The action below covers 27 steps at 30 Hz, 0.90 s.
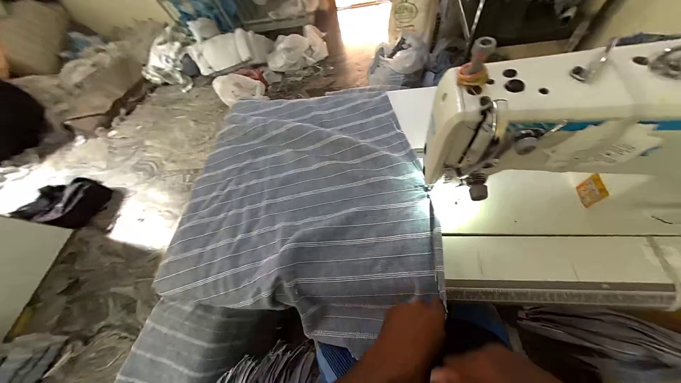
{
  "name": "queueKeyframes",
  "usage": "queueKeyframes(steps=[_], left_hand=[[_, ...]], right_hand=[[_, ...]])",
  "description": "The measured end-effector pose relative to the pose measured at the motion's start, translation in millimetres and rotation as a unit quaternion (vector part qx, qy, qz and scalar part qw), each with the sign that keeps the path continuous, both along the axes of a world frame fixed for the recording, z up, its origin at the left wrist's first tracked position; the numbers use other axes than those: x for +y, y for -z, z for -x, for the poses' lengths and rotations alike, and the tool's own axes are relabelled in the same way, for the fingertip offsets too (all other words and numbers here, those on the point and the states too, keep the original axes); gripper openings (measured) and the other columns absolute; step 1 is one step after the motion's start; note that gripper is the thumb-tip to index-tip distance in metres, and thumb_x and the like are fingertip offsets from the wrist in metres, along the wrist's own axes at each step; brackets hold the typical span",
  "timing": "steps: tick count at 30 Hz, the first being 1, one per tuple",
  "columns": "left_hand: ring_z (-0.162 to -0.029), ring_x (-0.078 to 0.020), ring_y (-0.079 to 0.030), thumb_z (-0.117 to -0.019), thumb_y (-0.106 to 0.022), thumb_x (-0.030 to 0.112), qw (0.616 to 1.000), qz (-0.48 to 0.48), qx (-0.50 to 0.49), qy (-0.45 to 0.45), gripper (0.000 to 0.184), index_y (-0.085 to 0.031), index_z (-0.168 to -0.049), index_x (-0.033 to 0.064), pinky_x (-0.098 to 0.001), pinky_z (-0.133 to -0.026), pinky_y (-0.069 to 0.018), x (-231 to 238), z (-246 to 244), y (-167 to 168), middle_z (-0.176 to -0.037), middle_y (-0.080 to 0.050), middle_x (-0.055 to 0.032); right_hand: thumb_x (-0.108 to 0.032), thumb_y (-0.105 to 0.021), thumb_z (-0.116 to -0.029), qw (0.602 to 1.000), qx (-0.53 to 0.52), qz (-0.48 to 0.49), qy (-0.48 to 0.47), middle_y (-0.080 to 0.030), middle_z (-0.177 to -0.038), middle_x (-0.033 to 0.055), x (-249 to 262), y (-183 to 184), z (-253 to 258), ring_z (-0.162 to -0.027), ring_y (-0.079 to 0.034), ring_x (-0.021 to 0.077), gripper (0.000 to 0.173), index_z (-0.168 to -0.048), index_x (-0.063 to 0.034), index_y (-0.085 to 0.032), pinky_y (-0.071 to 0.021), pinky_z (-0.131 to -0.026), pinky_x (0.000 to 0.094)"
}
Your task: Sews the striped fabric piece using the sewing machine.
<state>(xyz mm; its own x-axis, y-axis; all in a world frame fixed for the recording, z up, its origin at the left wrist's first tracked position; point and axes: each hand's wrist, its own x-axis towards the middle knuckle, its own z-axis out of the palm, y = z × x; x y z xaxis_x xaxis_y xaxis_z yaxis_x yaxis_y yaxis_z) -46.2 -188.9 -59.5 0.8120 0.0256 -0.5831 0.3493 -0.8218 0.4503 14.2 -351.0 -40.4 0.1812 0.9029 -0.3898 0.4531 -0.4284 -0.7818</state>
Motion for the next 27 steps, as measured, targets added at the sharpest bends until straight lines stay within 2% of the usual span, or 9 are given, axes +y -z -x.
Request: queueKeyframes(steps=[3, 6, 8, 11, 13, 14, 17, 23, 27], left_hand=[[-0.066, -0.0313, -0.071, -0.0921, -0.064, 0.014, 0.981, -0.076, -0.177, -0.020, 0.021, -0.072, -0.110, 0.0075, -0.0486, -0.053, -0.0568, -11, 30, 16, -0.088, -0.070, -0.0135], [-0.052, -0.0240, -0.065, -0.0869, -0.066, 0.017, 0.956, -0.141, -0.255, 0.033, 0.015, -0.074, -0.097, 0.0098, -0.0404, -0.041, -0.0511, -17, 30, 16, -0.076, -0.067, -0.0083], [-0.054, -0.0230, -0.065, -0.0883, -0.064, 0.018, 0.944, -0.159, -0.282, 0.067, 0.011, -0.071, -0.088, 0.0100, -0.0383, -0.042, -0.0504, -15, 25, 22, -0.071, -0.064, -0.0068], [-0.088, -0.0287, -0.070, -0.0870, -0.068, 0.018, 0.920, -0.159, -0.348, 0.089, 0.013, -0.072, -0.080, 0.0085, -0.0403, -0.070, -0.0596, -8, 17, 33, -0.090, -0.069, -0.0105], [-0.119, -0.0346, -0.062, -0.0884, -0.069, 0.020, 0.925, -0.133, -0.345, 0.087, 0.014, -0.072, -0.080, 0.0087, -0.0479, -0.102, -0.0534, -4, 14, 38, -0.116, -0.067, -0.0148], [-0.128, -0.0382, -0.057, -0.0888, -0.070, 0.021, 0.932, -0.114, -0.335, 0.082, 0.015, -0.073, -0.081, 0.0079, -0.0531, -0.109, -0.0478, -3, 12, 40, -0.124, -0.065, -0.0172], [-0.140, -0.0432, -0.048, -0.0884, -0.071, 0.024, 0.939, -0.086, -0.330, 0.049, 0.014, -0.073, -0.084, 0.0102, -0.0696, -0.109, -0.0415, -9, 11, 43, -0.130, -0.064, -0.0181], [-0.140, -0.0398, -0.046, -0.0910, -0.066, 0.029, 0.908, -0.097, -0.405, -0.043, 0.016, -0.074, -0.090, 0.0153, -0.0794, -0.114, -0.0193, -8, -8, 69, -0.119, -0.066, -0.0108], [-0.137, -0.0345, -0.050, -0.0909, -0.065, 0.025, 0.878, -0.103, -0.462, -0.066, 0.018, -0.077, -0.096, 0.0135, -0.0804, -0.114, -0.0167, 6, -32, 76, -0.116, -0.067, -0.0087]], right_hand=[[-0.040, -0.042, -0.1093, 0.964, -0.186, -0.048, 0.182, -0.068, -0.079, 0.0040, 27, 9, -34, -0.060, -0.066, 0.0185, 0.041, -0.103, -0.0109, -0.070, -0.0579, -0.054, 0.0415], [-0.025, -0.057, -0.1046, 0.910, -0.338, -0.012, 0.239, -0.060, -0.122, 0.0241, 82, 37, -69, -0.079, -0.069, 0.0361, 0.040, -0.135, 0.0011, -0.059, -0.0592, -0.064, 0.0515], [-0.011, -0.060, -0.1005, 0.895, -0.364, -0.001, 0.256, -0.055, -0.127, 0.0274, 107, 49, -82, -0.074, -0.068, 0.0376, 0.038, -0.135, 0.0048, -0.058, -0.0582, -0.061, 0.0509], [-0.003, -0.064, -0.0958, 0.887, -0.379, -0.019, 0.262, -0.055, -0.123, 0.0268, 117, 52, -87, -0.070, -0.066, 0.0364, 0.036, -0.130, 0.0056, -0.061, -0.0576, -0.057, 0.0491], [-0.004, -0.065, -0.0957, 0.888, -0.377, -0.021, 0.261, -0.055, -0.124, 0.0262, 116, 55, -85, -0.072, -0.067, 0.0362, 0.039, -0.133, 0.0045, -0.061, -0.0581, -0.059, 0.0491], [-0.005, -0.065, -0.0958, 0.890, -0.373, -0.018, 0.262, -0.055, -0.126, 0.0259, 115, 56, -85, -0.074, -0.067, 0.0362, 0.040, -0.135, 0.0038, -0.060, -0.0585, -0.060, 0.0494], [-0.004, -0.065, -0.0961, 0.891, -0.369, -0.028, 0.263, -0.055, -0.126, 0.0255, 113, 58, -86, -0.075, -0.067, 0.0358, 0.041, -0.136, 0.0028, -0.059, -0.0585, -0.060, 0.0486], [-0.004, -0.065, -0.0958, 0.890, -0.381, -0.036, 0.247, -0.057, -0.125, 0.0229, 105, 58, -85, -0.076, -0.068, 0.0328, 0.041, -0.136, 0.0023, -0.060, -0.0595, -0.062, 0.0458], [-0.003, -0.064, -0.0964, 0.901, -0.366, -0.045, 0.227, -0.056, -0.124, 0.0249, 105, 53, -91, -0.072, -0.067, 0.0341, 0.038, -0.133, 0.0058, -0.061, -0.0592, -0.061, 0.0469]])
